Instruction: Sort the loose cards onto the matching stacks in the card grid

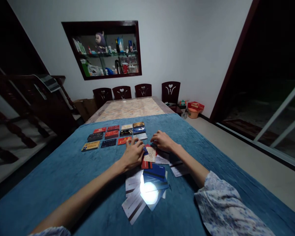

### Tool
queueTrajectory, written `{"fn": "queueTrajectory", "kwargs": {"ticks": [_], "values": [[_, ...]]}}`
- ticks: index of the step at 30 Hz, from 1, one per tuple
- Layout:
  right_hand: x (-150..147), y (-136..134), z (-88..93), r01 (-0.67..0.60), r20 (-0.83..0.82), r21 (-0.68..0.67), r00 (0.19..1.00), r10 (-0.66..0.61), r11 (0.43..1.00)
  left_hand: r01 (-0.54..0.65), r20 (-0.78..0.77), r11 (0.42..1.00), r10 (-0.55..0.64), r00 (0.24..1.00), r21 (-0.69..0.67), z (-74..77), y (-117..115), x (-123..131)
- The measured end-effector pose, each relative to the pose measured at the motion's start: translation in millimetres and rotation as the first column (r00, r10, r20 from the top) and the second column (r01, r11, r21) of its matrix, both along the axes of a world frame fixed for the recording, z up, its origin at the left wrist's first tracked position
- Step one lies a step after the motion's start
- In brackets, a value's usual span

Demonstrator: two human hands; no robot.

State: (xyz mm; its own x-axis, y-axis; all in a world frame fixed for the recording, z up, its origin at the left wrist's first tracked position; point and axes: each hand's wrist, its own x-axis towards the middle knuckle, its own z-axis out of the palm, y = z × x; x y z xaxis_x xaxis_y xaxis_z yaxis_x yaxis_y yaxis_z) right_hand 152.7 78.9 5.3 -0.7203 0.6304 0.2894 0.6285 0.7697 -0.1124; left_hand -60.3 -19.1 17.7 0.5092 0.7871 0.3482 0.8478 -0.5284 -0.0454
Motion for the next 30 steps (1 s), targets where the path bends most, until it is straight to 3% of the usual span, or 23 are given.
{"fn": "queueTrajectory", "kwargs": {"ticks": [4,8,13,20,30], "values": [[1.8,-17.1,-2.5,-0.043,0.003,-0.014,0.999,0.043,0.999,0.016,-0.051,0.999,-0.018,0.999,-0.034,-2.4,-25.7,18.2],[4.5,-28.6,-5.3,-0.052,0.029,-0.017,0.998,0.053,0.998,-0.009,-0.108,0.999,0.003,0.994,-0.051,-5.2,-36.0,31.7],[13.9,-38.3,-8.4,-0.05,0.041,-0.004,0.998,0.05,0.999,-0.042,-0.123,0.995,0.031,0.992,-0.09,-7.0,-37.6,39.3],[31.3,-44.7,-7.1,-0.073,-0.06,-0.005,0.996,0.072,0.997,-0.002,-0.067,0.989,-0.008,0.998,-0.148,-7.0,-39.7,46.9],[35.7,-56.6,-3.5,-0.089,-0.084,-0.033,0.993,0.086,0.995,-0.097,-0.032,0.985,0.094,0.995,-0.14,-9.2,-33.2,69.7]]}}
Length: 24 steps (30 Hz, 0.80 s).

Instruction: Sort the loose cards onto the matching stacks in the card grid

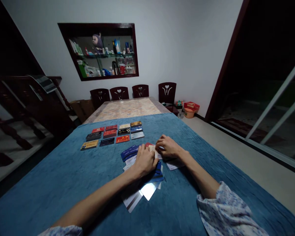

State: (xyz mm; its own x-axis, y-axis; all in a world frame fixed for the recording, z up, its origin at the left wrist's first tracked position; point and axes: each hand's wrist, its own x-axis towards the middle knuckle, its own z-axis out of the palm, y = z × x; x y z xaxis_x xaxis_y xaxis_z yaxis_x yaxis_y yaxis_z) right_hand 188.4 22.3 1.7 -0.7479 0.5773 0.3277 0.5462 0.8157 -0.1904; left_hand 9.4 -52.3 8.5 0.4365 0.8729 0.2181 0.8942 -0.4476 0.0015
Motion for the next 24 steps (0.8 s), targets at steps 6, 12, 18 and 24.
{"fn": "queueTrajectory", "kwargs": {"ticks": [6,12,18,24], "values": [[1.8,0.8,-4.7,0.013,-0.046,-0.004,0.999,-0.013,1.0,0.039,0.041,0.999,-0.037,0.998,-0.038,0.4,-0.3,-1.1],[0.6,-2.1,-4.5,-0.006,-0.091,-0.058,0.996,0.001,0.998,0.142,0.092,0.989,-0.137,0.986,-0.043,2.5,3.5,-12.3],[8.2,7.4,-8.6,0.002,-0.131,-0.086,0.991,-0.014,0.996,0.162,0.111,0.984,-0.17,0.979,0.077,-4.1,13.5,-17.9],[8.0,10.8,-12.7,0.083,-0.214,-0.068,0.972,-0.095,0.994,0.11,0.119,0.987,-0.124,0.985,0.121,0.6,20.2,-25.1]]}}
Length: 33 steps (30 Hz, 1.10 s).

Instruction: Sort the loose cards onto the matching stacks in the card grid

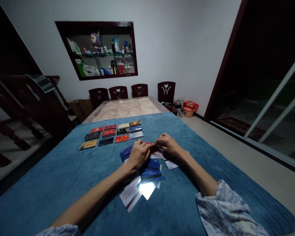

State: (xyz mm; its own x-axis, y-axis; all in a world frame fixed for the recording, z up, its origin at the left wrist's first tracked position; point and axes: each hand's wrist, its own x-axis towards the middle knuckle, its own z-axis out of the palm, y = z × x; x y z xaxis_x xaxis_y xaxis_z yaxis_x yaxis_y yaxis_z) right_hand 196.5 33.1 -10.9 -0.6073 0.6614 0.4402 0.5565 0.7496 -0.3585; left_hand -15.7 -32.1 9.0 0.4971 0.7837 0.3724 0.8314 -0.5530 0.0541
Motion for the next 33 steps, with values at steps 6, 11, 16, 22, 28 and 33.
{"fn": "queueTrajectory", "kwargs": {"ticks": [6,11,16,22,28,33], "values": [[-4.4,1.3,-7.3,0.094,-0.063,0.004,0.994,-0.093,0.996,-0.037,0.007,0.999,0.037,0.999,-0.004,6.5,1.6,-7.2],[-8.2,-1.2,-11.4,0.176,-0.053,0.017,0.983,-0.175,0.984,-0.068,0.01,0.998,0.069,0.998,-0.016,0.4,5.6,-8.7],[-8.8,-5.2,-11.1,0.24,0.075,0.059,0.967,-0.244,0.969,-0.114,0.001,0.993,0.114,0.993,-0.032,-4.1,6.1,-8.2],[-10.3,-6.5,-8.3,0.196,0.142,0.073,0.968,-0.204,0.978,-0.149,-0.007,0.987,0.149,0.989,-0.065,-5.8,4.5,-7.7],[-10.6,-4.6,-9.9,0.138,0.12,0.091,0.982,-0.148,0.986,-0.167,0.033,0.983,0.17,0.985,-0.078,-4.2,4.6,-7.3],[-13.7,-6.2,-7.3,0.128,0.132,0.114,0.981,-0.143,0.985,-0.164,0.096,0.979,0.176,0.98,-0.118,2.5,7.0,-10.2]]}}
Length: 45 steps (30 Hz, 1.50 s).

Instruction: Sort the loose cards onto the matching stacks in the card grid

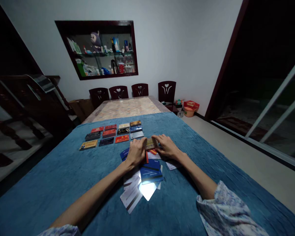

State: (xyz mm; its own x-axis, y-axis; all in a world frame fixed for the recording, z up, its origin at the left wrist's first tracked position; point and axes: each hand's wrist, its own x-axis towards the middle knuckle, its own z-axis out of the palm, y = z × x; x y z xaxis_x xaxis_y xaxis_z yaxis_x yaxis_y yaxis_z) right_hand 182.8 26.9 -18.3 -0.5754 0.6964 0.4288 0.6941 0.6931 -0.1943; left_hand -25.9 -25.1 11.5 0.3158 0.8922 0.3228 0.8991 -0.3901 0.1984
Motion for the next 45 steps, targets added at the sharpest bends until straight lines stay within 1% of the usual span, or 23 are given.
{"fn": "queueTrajectory", "kwargs": {"ticks": [4,9,12,15,18,20,24,28,31,34,38,42,45], "values": [[-3.4,-1.0,2.5,0.058,0.04,0.039,0.997,-0.059,0.998,0.006,0.048,0.999,-0.004,0.999,-0.033,4.5,2.6,-2.5],[-6.8,-0.3,8.8,0.055,0.103,0.069,0.993,-0.062,0.996,0.024,0.009,0.997,-0.023,1.0,-0.072,10.1,6.2,-9.7],[-10.5,3.0,18.1,0.046,0.168,0.054,0.984,-0.055,0.997,0.031,-0.035,0.997,-0.034,0.999,-0.073,15.1,10.2,-18.2],[-18.3,9.1,31.6,0.028,0.235,0.054,0.971,-0.04,0.998,0.058,-0.103,0.997,-0.062,0.993,-0.046,21.9,16.0,-29.3],[-32.1,16.3,48.7,0.004,0.302,0.064,0.953,-0.023,0.998,0.068,-0.181,0.997,-0.072,0.981,-0.025,30.3,23.8,-41.9],[-44.2,21.7,61.1,0.007,0.353,0.042,0.935,-0.022,0.999,0.064,-0.222,0.998,-0.067,0.973,-0.019,36.0,30.4,-50.9],[-71.3,36.6,82.5,0.011,0.448,0.006,0.894,-0.013,1.0,0.024,-0.272,1.0,-0.024,0.962,-0.003,46.4,47.3,-70.6],[-98.6,56.9,97.2,0.008,0.467,0.021,0.884,-0.017,1.0,-0.023,-0.334,1.0,0.026,0.942,0.013,55.3,69.5,-92.4],[-119.4,74.3,105.0,0.032,0.474,0.01,0.88,-0.033,0.999,-0.046,-0.371,0.999,0.048,0.927,0.014,61.6,88.4,-107.8],[-139.2,93.4,108.7,0.057,0.481,-0.008,0.875,-0.046,0.998,-0.091,-0.4,0.996,0.086,0.913,0.008,66.8,107.5,-120.6],[-161.4,121.2,106.7,0.081,0.472,-0.029,0.88,-0.058,0.996,-0.134,-0.4,0.991,0.121,0.908,-0.003,68.3,132.8,-134.3],[-177.7,147.3,100.9,0.089,0.476,-0.077,0.878,-0.042,0.993,-0.173,-0.41,0.984,0.143,0.901,-0.038,63.0,157.5,-146.3],[-187.7,161.8,95.8,0.11,0.482,-0.106,0.875,-0.046,0.988,-0.192,-0.402,0.979,0.148,0.904,-0.07,56.5,173.9,-154.0]]}}
